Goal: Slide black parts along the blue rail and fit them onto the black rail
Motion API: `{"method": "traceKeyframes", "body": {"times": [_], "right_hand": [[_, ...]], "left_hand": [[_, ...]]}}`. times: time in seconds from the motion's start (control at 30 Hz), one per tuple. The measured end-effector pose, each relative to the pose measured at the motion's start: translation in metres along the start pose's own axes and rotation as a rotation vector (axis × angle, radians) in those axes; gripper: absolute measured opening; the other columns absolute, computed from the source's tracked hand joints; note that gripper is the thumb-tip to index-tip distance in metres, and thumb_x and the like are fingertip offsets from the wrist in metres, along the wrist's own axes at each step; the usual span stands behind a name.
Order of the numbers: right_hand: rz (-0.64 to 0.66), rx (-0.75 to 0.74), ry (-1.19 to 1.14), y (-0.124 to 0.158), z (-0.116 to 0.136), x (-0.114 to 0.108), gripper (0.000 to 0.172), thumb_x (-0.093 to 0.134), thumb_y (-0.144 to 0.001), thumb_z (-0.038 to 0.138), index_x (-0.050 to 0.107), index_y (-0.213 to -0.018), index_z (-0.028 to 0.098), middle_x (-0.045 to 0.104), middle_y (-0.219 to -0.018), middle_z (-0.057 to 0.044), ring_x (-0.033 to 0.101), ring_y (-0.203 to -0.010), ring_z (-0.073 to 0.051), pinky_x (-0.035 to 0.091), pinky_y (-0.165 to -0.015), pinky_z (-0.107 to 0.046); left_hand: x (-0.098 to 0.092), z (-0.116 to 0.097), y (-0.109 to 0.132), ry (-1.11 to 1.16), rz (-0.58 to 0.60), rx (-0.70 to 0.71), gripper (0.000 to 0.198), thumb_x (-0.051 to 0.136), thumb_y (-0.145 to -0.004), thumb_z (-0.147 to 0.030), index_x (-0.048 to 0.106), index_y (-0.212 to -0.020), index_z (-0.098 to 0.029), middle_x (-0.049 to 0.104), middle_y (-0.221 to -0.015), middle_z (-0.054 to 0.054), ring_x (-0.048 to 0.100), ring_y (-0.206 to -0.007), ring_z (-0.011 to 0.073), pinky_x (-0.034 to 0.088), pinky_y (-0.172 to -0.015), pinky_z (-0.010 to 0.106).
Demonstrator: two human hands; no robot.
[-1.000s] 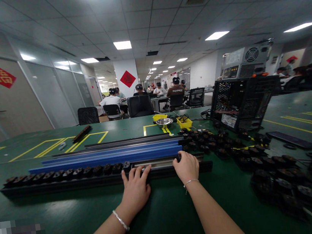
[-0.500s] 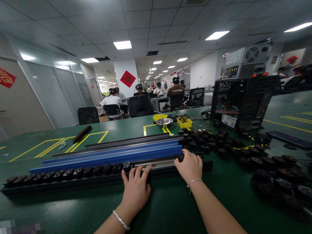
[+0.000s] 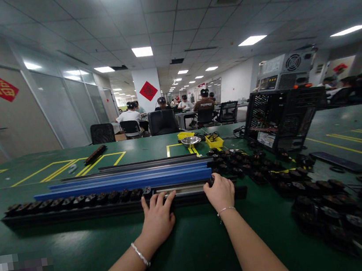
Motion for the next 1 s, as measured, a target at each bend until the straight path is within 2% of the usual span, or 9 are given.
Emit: {"method": "traceKeyframes", "body": {"times": [0.13,0.33,0.67,1.0], "right_hand": [[0.016,0.008,0.011,0.0002,-0.0011,0.0008,0.042,0.046,-0.074,0.032,0.055,-0.111,0.015,0.064,-0.103,-0.011,0.054,-0.101,-0.023,0.029,-0.095,-0.036],[-0.043,0.039,0.057,0.0017,-0.0059,-0.0015,0.046,0.046,-0.072,0.038,0.055,-0.111,0.015,0.06,-0.112,-0.012,0.047,-0.113,-0.026,0.021,-0.101,-0.045],[-0.033,0.045,0.045,-0.0007,-0.0097,0.0001,0.045,0.046,-0.071,0.038,0.057,-0.108,0.014,0.061,-0.111,-0.012,0.049,-0.11,-0.026,0.023,-0.099,-0.041],[0.005,0.019,0.041,-0.0027,-0.009,-0.0047,0.037,0.046,-0.071,0.038,0.062,-0.099,0.018,0.065,-0.102,-0.009,0.054,-0.1,-0.024,0.033,-0.089,-0.036]], "left_hand": [[-0.0009,-0.0007,0.0001,-0.006,-0.008,0.01,0.061,0.051,-0.076,-0.022,0.037,-0.134,-0.036,0.046,-0.129,0.004,0.035,-0.121,0.0289,0.006,-0.103,0.067],[-0.0007,-0.0004,0.0,-0.006,0.004,0.004,0.061,0.051,-0.076,-0.022,0.037,-0.134,-0.035,0.046,-0.129,0.004,0.034,-0.121,0.0289,0.005,-0.104,0.066],[-0.0028,-0.0009,0.0006,0.008,-0.015,0.016,0.061,0.051,-0.076,-0.022,0.037,-0.133,-0.035,0.046,-0.128,0.004,0.035,-0.12,0.0282,0.005,-0.104,0.066],[-0.0036,-0.0009,0.0003,-0.005,0.006,0.006,0.061,0.052,-0.076,-0.022,0.037,-0.133,-0.036,0.046,-0.129,0.004,0.034,-0.121,0.0282,0.006,-0.104,0.066]]}}
Point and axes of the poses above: each hand's wrist, its own y-axis away from the middle knuckle, its own x-axis out of the palm, z = x × y, the point moved 8 cm from there along -y, towards the middle knuckle
